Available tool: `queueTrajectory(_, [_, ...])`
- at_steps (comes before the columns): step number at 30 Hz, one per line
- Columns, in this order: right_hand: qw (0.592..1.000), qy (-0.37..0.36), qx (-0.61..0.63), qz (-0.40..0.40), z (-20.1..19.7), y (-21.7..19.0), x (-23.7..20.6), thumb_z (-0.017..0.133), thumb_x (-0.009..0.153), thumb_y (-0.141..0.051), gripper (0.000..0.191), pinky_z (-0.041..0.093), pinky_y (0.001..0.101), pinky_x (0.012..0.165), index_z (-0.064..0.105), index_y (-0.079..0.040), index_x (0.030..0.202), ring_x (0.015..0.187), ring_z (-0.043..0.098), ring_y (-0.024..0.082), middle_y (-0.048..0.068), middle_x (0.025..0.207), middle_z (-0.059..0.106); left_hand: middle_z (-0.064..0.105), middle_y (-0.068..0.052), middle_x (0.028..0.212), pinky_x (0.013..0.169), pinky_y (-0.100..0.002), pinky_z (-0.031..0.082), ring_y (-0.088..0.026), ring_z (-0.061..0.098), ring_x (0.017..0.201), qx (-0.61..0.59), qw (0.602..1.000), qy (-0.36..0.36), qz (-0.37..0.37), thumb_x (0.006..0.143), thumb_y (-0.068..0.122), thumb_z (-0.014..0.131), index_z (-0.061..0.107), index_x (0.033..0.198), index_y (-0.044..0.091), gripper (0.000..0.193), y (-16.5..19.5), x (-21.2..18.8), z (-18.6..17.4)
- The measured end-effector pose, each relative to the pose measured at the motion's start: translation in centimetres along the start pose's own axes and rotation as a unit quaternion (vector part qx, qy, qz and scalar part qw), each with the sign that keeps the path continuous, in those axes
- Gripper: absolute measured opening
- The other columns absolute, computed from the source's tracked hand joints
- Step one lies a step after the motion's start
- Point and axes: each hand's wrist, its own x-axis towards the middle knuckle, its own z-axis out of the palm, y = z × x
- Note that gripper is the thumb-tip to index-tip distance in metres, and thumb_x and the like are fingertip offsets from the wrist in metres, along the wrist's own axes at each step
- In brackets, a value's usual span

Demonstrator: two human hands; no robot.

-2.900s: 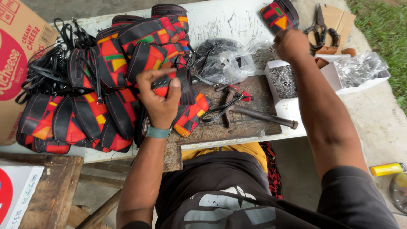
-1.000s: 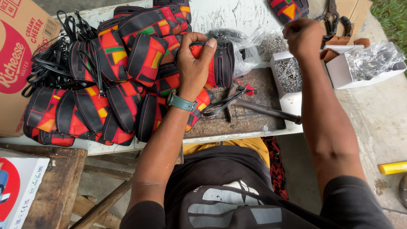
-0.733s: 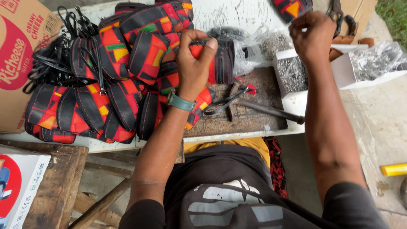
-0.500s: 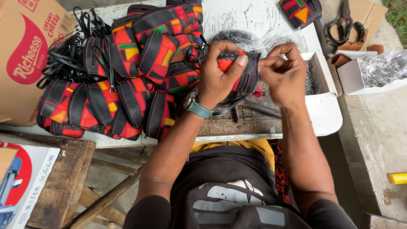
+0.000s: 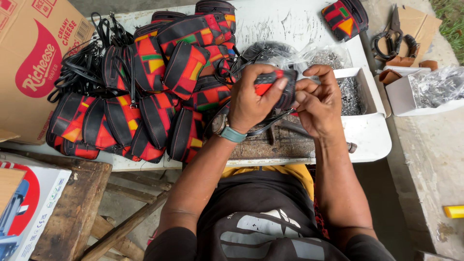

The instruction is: The person attaches black wrist straps to small patchwork zippered pouches. They take a strap and a metal fastener from a box, fit the fastener through the pouch corner and strap loop, and use a hammer to set the rivet, placing finished pouches on the table pile and repeating with the next pouch.

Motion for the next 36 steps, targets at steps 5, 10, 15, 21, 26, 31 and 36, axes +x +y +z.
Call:
queueTrajectory(5, [0.996,0.025,-0.084,0.011,1.3,1.3,-0.9,0.075,0.091,0.011,0.050,0.056,0.0273,0.083,0.050,-0.003,0.132,0.094,0.071,0.015,0.011,0.101,0.073,0.070,-0.014,0.116,0.089,-0.035,0.060,-0.028,0.073,0.103,0.020,0.998,0.002,0.063,0.097,0.012,0.080,0.054,0.116,0.003,0.034,-1.0,-0.3,-1.3])
queueTrajectory(10, [0.914,0.013,-0.404,-0.043,-3.1,1.4,6.5,0.074,0.103,0.003,0.006,0.057,0.0252,0.090,0.073,0.000,0.109,0.099,0.070,0.014,0.011,0.111,0.078,0.073,-0.014,0.116,0.090,-0.034,0.060,-0.026,0.074,0.103,0.024,1.000,0.004,-0.007,0.096,0.010,0.080,0.055,0.115,0.003,0.032,-2.2,0.2,-3.8])
queueTrajectory(15, [0.642,-0.032,-0.766,-0.023,-9.4,3.3,18.1,0.067,0.097,-0.030,0.035,0.048,0.0492,0.108,0.071,-0.019,0.130,0.130,0.058,0.037,0.014,0.151,0.058,0.073,-0.013,0.115,0.092,-0.034,0.058,-0.022,0.072,0.102,0.034,0.999,0.023,-0.011,0.099,0.012,0.077,0.056,0.116,0.002,0.029,-2.7,2.1,-5.0])
queueTrajectory(21, [0.499,-0.110,-0.805,0.302,-9.6,9.0,22.8,0.034,0.101,-0.055,0.063,0.016,0.0668,0.122,0.031,-0.034,0.160,0.154,0.009,0.044,0.007,0.171,0.007,0.074,-0.013,0.114,0.090,-0.032,0.059,-0.020,0.073,0.100,-0.005,0.999,0.023,-0.038,0.098,0.015,0.077,0.056,0.116,0.003,0.030,-3.2,3.9,-4.7])
queueTrajectory(26, [0.480,-0.117,-0.806,0.326,-10.1,10.1,23.1,0.039,0.106,-0.039,0.048,0.037,0.0607,0.115,0.052,-0.015,0.146,0.138,0.047,0.039,0.016,0.153,0.048,0.074,-0.012,0.113,0.093,-0.033,0.059,-0.021,0.073,0.103,-0.015,0.999,0.032,-0.037,0.099,0.014,0.076,0.055,0.116,0.003,0.030,-3.6,3.5,-5.1])
queueTrajectory(31, [0.636,0.044,-0.770,-0.012,-11.6,7.9,21.2,0.064,0.096,-0.017,0.018,0.059,0.0406,0.087,0.075,-0.009,0.108,0.093,0.073,0.032,0.017,0.105,0.075,0.074,-0.013,0.114,0.094,-0.033,0.058,-0.020,0.072,0.103,-0.032,0.998,0.034,-0.039,0.098,0.010,0.076,0.056,0.116,0.004,0.028,-4.0,2.6,-5.0])
queueTrajectory(36, [0.900,0.076,-0.415,-0.114,-6.2,2.3,13.9,0.075,0.097,0.011,0.018,0.060,0.0235,0.087,0.067,0.002,0.109,0.096,0.071,0.010,0.008,0.103,0.074,0.072,-0.014,0.121,0.097,-0.033,0.057,-0.020,0.070,0.107,-0.074,0.997,0.021,-0.029,0.097,0.005,0.072,0.051,0.119,0.004,0.030,-3.8,1.2,-3.6])
